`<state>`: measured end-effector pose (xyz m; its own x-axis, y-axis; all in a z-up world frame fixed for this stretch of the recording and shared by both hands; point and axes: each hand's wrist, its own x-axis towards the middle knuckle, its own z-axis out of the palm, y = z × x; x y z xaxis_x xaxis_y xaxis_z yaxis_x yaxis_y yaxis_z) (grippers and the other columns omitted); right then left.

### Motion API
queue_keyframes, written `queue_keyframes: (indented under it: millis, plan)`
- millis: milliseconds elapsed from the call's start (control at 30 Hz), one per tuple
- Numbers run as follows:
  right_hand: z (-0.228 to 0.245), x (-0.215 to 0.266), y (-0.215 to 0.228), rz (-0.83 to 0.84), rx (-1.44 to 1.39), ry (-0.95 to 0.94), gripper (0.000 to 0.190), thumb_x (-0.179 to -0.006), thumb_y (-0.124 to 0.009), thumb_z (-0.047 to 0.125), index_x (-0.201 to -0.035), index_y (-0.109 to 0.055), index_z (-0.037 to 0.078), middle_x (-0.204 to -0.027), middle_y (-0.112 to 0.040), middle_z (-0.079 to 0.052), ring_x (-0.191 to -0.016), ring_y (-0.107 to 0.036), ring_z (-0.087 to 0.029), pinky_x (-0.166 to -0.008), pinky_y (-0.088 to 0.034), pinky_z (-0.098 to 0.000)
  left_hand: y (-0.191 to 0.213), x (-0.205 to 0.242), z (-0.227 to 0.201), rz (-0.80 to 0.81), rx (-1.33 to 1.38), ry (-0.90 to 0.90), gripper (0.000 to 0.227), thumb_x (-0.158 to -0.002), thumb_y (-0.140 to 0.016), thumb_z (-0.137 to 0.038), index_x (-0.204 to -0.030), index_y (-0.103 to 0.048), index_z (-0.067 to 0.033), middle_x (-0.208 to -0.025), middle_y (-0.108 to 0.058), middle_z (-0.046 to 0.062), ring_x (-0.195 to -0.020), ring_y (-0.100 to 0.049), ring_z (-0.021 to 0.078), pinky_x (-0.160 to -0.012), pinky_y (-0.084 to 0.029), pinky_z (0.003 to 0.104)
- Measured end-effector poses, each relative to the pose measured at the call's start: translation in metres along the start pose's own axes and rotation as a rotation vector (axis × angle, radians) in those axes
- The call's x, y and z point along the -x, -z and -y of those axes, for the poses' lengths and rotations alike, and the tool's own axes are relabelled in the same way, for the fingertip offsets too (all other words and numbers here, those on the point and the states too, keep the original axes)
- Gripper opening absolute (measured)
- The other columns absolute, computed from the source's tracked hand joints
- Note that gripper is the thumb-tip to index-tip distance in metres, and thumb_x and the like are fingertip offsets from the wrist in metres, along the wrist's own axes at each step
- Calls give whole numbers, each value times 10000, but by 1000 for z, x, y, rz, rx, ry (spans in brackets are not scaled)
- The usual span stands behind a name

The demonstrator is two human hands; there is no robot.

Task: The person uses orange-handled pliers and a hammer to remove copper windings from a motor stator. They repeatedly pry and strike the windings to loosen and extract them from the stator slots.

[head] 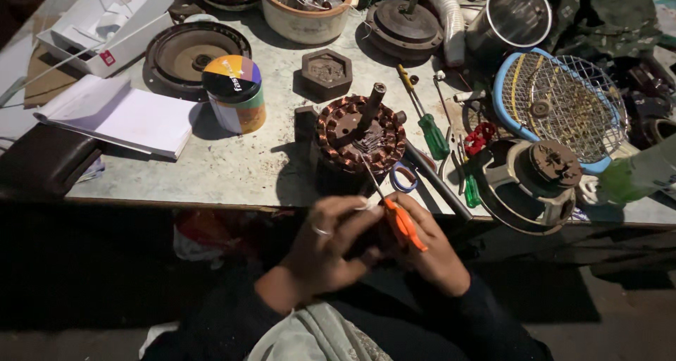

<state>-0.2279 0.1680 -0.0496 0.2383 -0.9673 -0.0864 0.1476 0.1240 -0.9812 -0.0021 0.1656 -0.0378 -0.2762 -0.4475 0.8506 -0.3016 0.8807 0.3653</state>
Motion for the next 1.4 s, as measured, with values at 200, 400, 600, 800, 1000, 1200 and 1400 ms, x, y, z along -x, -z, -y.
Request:
queue_keyframes:
  millis: [200, 400, 600, 800, 1000, 1200, 1400]
  plan:
    - [23, 3, -7, 90, 329, 142, 246, -968, -597, 74, -1206, -578, 15, -957, -582, -19, -810, -545, -103, -696, -465, -245, 1, 6, 21, -86, -80, 145, 754, -824, -878, -163, -1461, -478, -112, -1476, -469, 147, -1386, -481, 367, -1169, -431, 482]
    - [41, -1, -3, -7, 757, 222, 190, -1013, -541, 151, -1112, -629, 13, -854, -621, -45, -790, -593, -129, -713, -500, -283, 0, -6, 26, -101, -75, 109, 726, -850, -852, -137, -1466, -470, -109, -1515, -443, 146, -1443, -446, 396, -1219, -413, 491]
    - [28, -15, 12, 15, 753, 291, 213, -1054, -496, 168, -1081, -630, 4, -828, -605, -38, -750, -573, -134, -684, -480, -286, 4, -13, 29, -88, -156, 116, 694, -882, -838, -168, -1465, -471, -81, -1511, -463, 126, -1442, -451, 381, -1214, -414, 488]
    - [17, -15, 17, 74, 443, 197, 244, -1098, -470, 217, -1086, -605, 14, -854, -540, 20, -740, -496, -70, -636, -418, -232, 5, -14, 27, -97, -175, 136, 643, -878, -832, -164, -1430, -512, -82, -1472, -507, 103, -1411, -488, 355, -1205, -427, 471]
    - [11, -14, 13, 61, 131, 7, 240, -1090, -464, 256, -1083, -592, 53, -781, -518, 49, -602, -430, -20, -511, -325, -186, 4, -14, 28, -86, -216, 132, 604, -870, -820, -130, -1404, -541, -87, -1449, -521, 107, -1401, -487, 358, -1193, -432, 464]
    - [3, -19, 10, 78, 461, 327, 214, -1106, -463, 195, -1118, -588, 21, -894, -567, 14, -788, -526, -79, -693, -425, -224, 2, -14, 32, -98, -267, 123, 574, -845, -827, -141, -1362, -578, -114, -1417, -546, 74, -1369, -506, 322, -1168, -447, 441]
    - [11, -23, 7, 31, 608, 309, 184, -1066, -499, 161, -1028, -603, 13, -838, -555, 5, -776, -532, -106, -690, -449, -253, 5, -14, 32, -84, -315, 122, 567, -821, -826, -136, -1342, -601, -128, -1399, -564, 63, -1348, -520, 306, -1147, -441, 435]
